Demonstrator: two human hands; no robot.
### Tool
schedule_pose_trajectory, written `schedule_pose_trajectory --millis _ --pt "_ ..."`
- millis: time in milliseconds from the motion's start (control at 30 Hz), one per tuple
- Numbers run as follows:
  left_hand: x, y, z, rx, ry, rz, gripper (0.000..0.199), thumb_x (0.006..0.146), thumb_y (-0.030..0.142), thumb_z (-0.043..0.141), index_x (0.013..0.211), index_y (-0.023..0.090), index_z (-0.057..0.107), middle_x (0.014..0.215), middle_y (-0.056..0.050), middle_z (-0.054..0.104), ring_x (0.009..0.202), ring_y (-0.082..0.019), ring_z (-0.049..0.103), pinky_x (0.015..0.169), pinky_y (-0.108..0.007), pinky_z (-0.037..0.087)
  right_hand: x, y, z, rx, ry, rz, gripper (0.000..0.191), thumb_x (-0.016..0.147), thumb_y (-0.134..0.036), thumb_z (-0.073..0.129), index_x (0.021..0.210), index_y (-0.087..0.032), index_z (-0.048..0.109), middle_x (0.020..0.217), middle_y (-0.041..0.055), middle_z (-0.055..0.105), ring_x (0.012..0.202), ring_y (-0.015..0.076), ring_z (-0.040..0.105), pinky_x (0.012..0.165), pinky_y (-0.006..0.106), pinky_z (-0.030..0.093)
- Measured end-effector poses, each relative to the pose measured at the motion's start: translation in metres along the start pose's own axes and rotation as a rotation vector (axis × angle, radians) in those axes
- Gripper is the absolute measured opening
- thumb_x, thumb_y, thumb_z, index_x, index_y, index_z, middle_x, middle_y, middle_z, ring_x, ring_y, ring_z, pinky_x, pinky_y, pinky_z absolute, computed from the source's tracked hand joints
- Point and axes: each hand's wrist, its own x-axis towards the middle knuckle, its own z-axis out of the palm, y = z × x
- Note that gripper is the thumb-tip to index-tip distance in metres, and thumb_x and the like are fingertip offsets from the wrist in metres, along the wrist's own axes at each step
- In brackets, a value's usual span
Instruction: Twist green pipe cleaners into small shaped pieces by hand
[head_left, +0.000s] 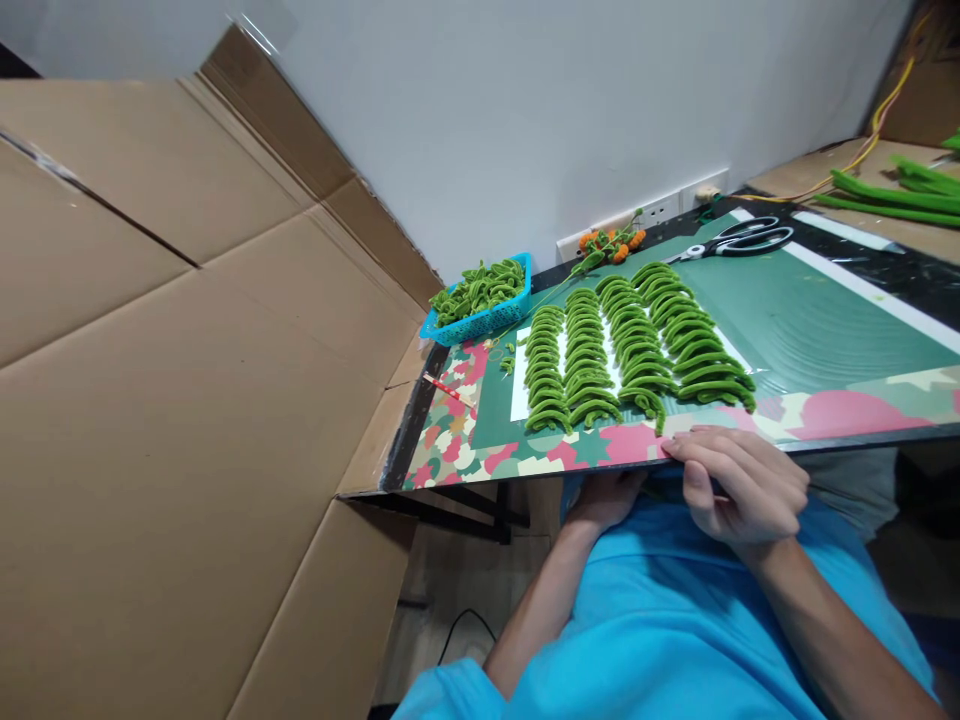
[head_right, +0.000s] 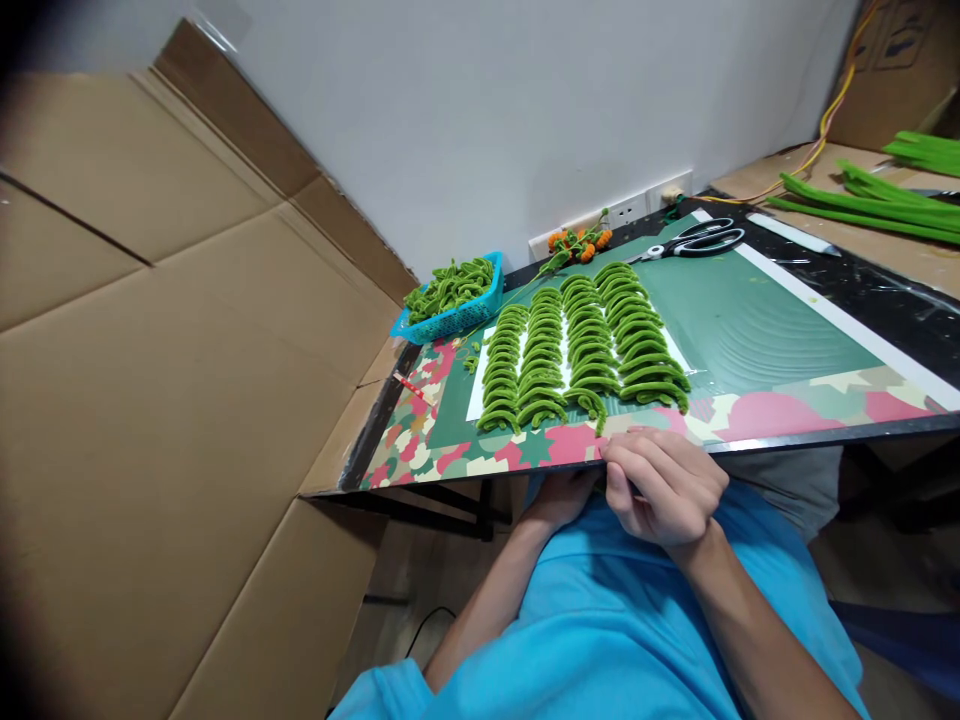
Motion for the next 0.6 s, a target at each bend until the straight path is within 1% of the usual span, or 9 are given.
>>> schedule_pose_trajectory --millis 100,167,300,433,600 --pt "0.0 -0.003 0.001 -0.008 -0.026 0.026 0.054 0.105 0.055 0.05 0.154 0.034 0.061 0.168 0.001 0.055 0.161 -0.029 0.046 0.139 -0.051 0.032 0.0 0.0 0.0 0.004 0.007 -0.002 0.016 0.091 -0.01 0.065 0.101 -0.02 0.074 0.081 0.0019 0.079 0.075 0.0182 0.077 0.076 0.031 0.063" --pt "-0.001 -0.002 0.0 -0.014 -0.029 0.004 0.054 0.104 0.056 0.051 0.153 0.035 0.061 0.168 0.001 0.055 0.16 -0.03 0.047 0.138 -0.053 0.034 0.001 0.0 0.001 0.005 0.012 -0.007 0.017 0.091 -0.01 0.065 0.101 -0.02 0.074 0.081 0.0016 0.079 0.075 0.0183 0.077 0.075 0.031 0.063" --pt "-0.005 0.005 -0.003 -0.016 -0.028 0.006 0.054 0.105 0.056 0.05 0.151 0.032 0.062 0.167 -0.001 0.057 0.158 -0.03 0.05 0.137 -0.052 0.036 0.001 0.0 0.0 0.0 0.006 -0.011 0.016 0.091 -0.01 0.065 0.1 -0.019 0.074 0.081 0.0027 0.078 0.075 0.0187 0.076 0.075 0.031 0.063" --pt "-0.006 0.011 -0.005 0.012 -0.018 0.016 0.055 0.105 0.055 0.049 0.153 0.031 0.061 0.169 -0.001 0.054 0.16 -0.029 0.047 0.139 -0.05 0.033 0.003 -0.001 0.0 0.0 0.002 -0.004 0.017 0.091 -0.011 0.065 0.101 -0.021 0.074 0.08 0.0017 0.078 0.075 0.0184 0.076 0.075 0.03 0.063" --pt "-0.004 0.006 -0.003 0.004 -0.026 0.03 0.058 0.104 0.056 0.048 0.154 0.027 0.06 0.169 -0.004 0.054 0.16 -0.031 0.046 0.139 -0.052 0.032 0.004 -0.002 0.0 -0.003 0.002 0.003 0.018 0.09 -0.012 0.065 0.102 -0.022 0.073 0.08 0.0012 0.078 0.073 0.0182 0.076 0.076 0.03 0.063"
